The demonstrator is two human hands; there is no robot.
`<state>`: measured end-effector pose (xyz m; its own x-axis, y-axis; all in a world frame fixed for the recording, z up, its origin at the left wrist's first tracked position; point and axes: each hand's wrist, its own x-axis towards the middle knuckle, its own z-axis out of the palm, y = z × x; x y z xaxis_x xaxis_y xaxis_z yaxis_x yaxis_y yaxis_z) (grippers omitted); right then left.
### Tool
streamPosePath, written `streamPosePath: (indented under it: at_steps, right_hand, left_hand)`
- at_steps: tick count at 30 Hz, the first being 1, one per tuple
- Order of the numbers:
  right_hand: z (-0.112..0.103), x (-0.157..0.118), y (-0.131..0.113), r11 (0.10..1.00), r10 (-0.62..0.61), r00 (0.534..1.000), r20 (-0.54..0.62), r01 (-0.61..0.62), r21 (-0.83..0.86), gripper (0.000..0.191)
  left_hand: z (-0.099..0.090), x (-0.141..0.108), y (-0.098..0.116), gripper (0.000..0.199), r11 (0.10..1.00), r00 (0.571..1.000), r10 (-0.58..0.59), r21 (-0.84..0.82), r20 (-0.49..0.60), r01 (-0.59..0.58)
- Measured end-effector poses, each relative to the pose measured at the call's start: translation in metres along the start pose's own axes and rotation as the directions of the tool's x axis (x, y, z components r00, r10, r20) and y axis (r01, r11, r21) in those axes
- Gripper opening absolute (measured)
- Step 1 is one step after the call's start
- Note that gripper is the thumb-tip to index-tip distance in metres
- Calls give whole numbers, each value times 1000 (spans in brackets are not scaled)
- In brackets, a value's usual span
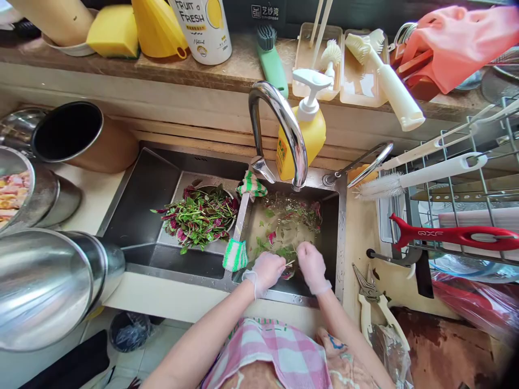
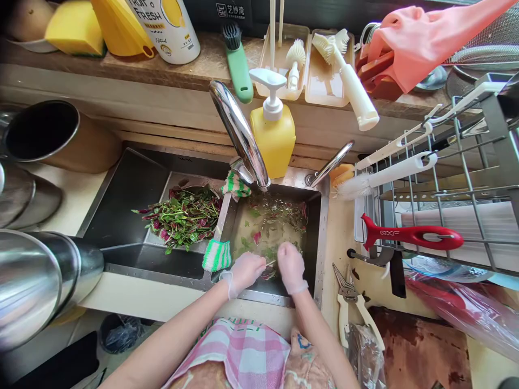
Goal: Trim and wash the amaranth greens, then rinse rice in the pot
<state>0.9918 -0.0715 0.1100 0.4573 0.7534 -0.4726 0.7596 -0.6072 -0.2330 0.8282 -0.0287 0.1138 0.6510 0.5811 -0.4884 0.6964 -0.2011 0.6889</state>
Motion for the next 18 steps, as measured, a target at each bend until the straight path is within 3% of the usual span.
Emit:
streamPosePath:
  at_steps: [3,6,8,10,12,13,15,18]
  right_hand:
    - [-11,31,7,989,55,995,-87,-42,141,46]
    - [-20,47,14,996,24,1000,3,-25,89,41]
    - [-21,47,17,1000,24,999,26,-23,-19,47]
    - [-16,41,19,996,19,1000,19,-17,-86,50]
    - [-6,35,22,994,77,993,91,-69,-82,49]
    - [1,32,24,991,124,981,151,-114,-68,51]
    - [16,30,27,980,198,946,258,-197,-31,52]
    - [34,28,28,973,177,911,373,-220,76,35]
  left_hand:
    - [-10,-2,-4,23,969,979,-188,-175,-79,172]
    - [-24,-7,-12,24,847,919,-351,-479,-180,229]
    - [-34,-12,-17,20,672,900,-394,-727,-189,141]
    - [-41,-20,-21,18,357,903,-414,-933,-120,40]
    - [-45,-28,-23,22,73,915,-402,-997,-27,3]
    - [-46,-31,-24,22,-17,920,-392,-1000,16,10]
    - [-46,-36,-23,20,-117,915,-393,-992,89,46]
    - [-43,-39,-19,16,-213,891,-420,-973,174,90]
